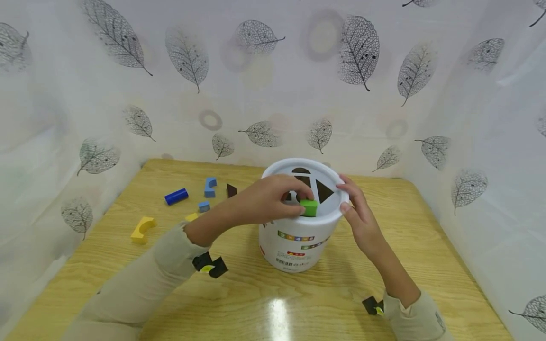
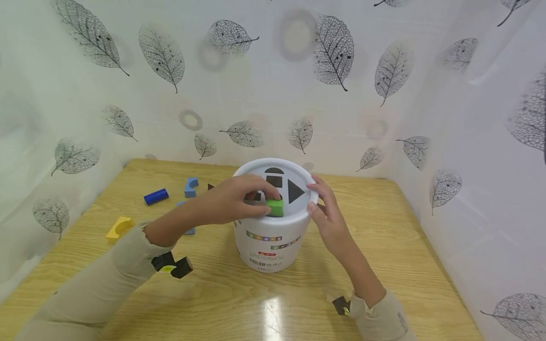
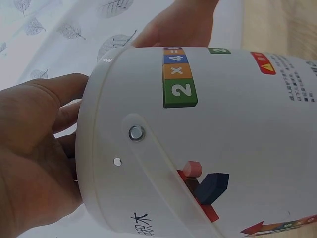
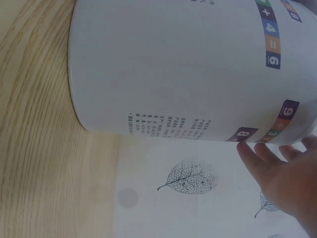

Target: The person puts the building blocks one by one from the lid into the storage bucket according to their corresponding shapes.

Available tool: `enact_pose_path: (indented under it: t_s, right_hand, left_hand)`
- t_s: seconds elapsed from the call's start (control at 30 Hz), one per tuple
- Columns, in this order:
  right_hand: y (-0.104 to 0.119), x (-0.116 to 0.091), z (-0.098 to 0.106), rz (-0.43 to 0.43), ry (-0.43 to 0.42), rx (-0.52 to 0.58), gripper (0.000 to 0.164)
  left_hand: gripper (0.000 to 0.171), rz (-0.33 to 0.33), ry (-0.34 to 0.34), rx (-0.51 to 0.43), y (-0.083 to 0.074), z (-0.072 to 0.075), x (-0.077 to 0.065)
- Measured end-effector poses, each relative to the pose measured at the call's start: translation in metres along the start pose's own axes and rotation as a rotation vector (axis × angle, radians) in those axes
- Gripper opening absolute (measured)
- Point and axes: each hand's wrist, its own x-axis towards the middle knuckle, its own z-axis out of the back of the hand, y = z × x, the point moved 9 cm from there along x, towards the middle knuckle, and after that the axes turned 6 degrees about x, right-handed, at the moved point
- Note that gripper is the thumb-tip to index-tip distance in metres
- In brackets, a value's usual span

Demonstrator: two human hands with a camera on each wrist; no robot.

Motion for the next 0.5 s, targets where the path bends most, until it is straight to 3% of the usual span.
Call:
enact_pose_path:
  t_s: [0.5]
  right_hand:
    - [-0.0006,0.0003,0.0002,-0.004,-0.006,-0.003,0.041]
  left_hand:
    - [0.025,0.010,0.002,0.026,0.0023,0.0039,-0.0040]
